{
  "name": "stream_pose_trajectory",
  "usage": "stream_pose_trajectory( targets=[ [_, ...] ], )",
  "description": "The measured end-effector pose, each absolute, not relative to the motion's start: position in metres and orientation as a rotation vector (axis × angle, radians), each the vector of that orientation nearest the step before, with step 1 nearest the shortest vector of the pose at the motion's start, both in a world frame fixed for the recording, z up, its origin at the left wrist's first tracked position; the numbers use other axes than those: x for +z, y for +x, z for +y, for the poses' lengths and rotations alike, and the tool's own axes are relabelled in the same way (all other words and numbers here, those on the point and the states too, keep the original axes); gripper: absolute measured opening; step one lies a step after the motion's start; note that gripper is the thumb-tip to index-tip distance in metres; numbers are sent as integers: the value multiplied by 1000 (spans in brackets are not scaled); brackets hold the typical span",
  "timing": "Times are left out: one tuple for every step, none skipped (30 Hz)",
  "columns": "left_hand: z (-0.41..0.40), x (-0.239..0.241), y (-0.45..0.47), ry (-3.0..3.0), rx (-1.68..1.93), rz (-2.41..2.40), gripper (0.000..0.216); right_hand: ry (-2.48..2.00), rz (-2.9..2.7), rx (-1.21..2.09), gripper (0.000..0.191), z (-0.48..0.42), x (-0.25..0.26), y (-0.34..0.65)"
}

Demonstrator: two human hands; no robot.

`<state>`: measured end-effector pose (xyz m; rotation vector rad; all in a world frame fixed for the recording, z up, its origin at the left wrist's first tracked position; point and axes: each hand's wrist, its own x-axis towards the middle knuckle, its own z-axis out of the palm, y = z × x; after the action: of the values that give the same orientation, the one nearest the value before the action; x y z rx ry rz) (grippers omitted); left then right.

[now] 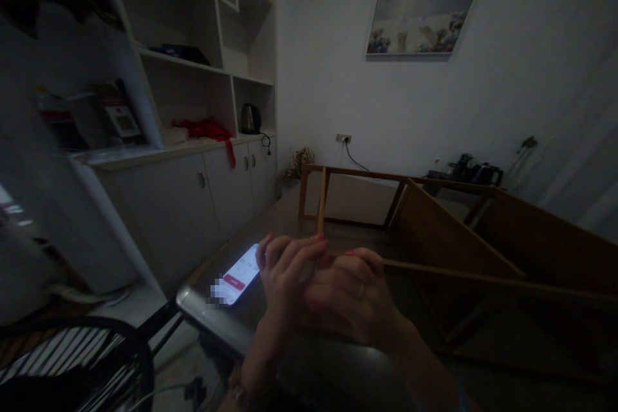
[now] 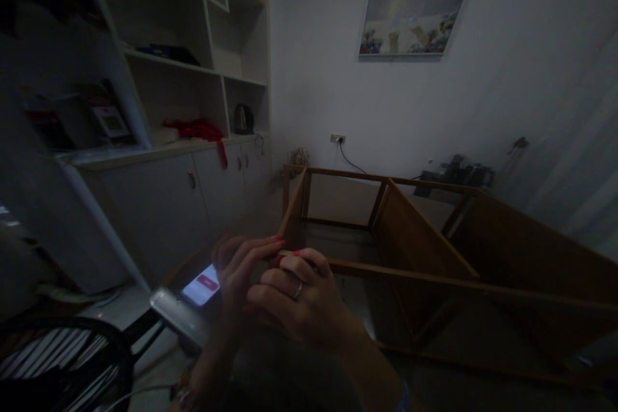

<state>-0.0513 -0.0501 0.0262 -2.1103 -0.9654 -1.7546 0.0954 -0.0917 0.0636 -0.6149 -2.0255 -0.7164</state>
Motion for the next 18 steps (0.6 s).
stream_pose_trajectory(
  targets=[
    [-50, 26, -51, -2107, -1754, -952, 17, -633, -2027, -703, 28, -92, 64, 95],
    [-49, 26, -51, -2104, -1752, -944, 17, -650, -2031, -682, 30, -92, 64, 95],
    [-49, 25, -51, -2100, -1751, -941, 18, -660, -2039, -659, 31, -93, 65, 95],
    [-48, 25, -50, -2094, -1752, -941, 18, -663, -2049, -638, 31, -93, 65, 95],
    [-47, 25, -50, -2090, -1751, -939, 18, -656, -2059, -624, 30, -93, 65, 94],
    [-47, 24, -50, -2089, -1749, -936, 19, -649, -2064, -620, 29, -93, 64, 94],
    [-47, 24, -51, -2087, -1750, -933, 19, -643, -2061, -628, 27, -92, 64, 94],
    [-46, 24, -51, -2083, -1752, -929, 19, -643, -2053, -646, 26, -92, 64, 94],
    [-46, 24, -51, -2079, -1754, -924, 20, -649, -2044, -669, 24, -92, 63, 93],
    [-46, 24, -51, -2077, -1758, -921, 20, -659, -2030, -692, 23, -92, 63, 93],
    [-46, 24, -51, -2075, -1765, -923, 20, -666, -2014, -709, 22, -91, 63, 92],
    [-47, 24, -51, -2079, -1775, -927, 20, -669, -2000, -717, 21, -91, 63, 92],
    [-47, 24, -50, -2083, -1784, -929, 20, -668, -1985, -714, 19, -91, 62, 92],
    [-47, 24, -50, -2086, -1791, -931, 21, -668, -1968, -705, 18, -91, 62, 92],
    [-47, 24, -50, -2086, -1797, -932, 21, -669, -1951, -691, 17, -90, 62, 93],
    [-47, 24, -49, -2083, -1804, -931, 22, -671, -1938, -673, 16, -90, 62, 93],
    [-46, 23, -49, -2079, -1809, -926, 22, -677, -1932, -651, 15, -90, 62, 93],
    [-46, 23, -48, -2079, -1813, -924, 22, -683, -1923, -629, 13, -91, 63, 94]
  ],
)
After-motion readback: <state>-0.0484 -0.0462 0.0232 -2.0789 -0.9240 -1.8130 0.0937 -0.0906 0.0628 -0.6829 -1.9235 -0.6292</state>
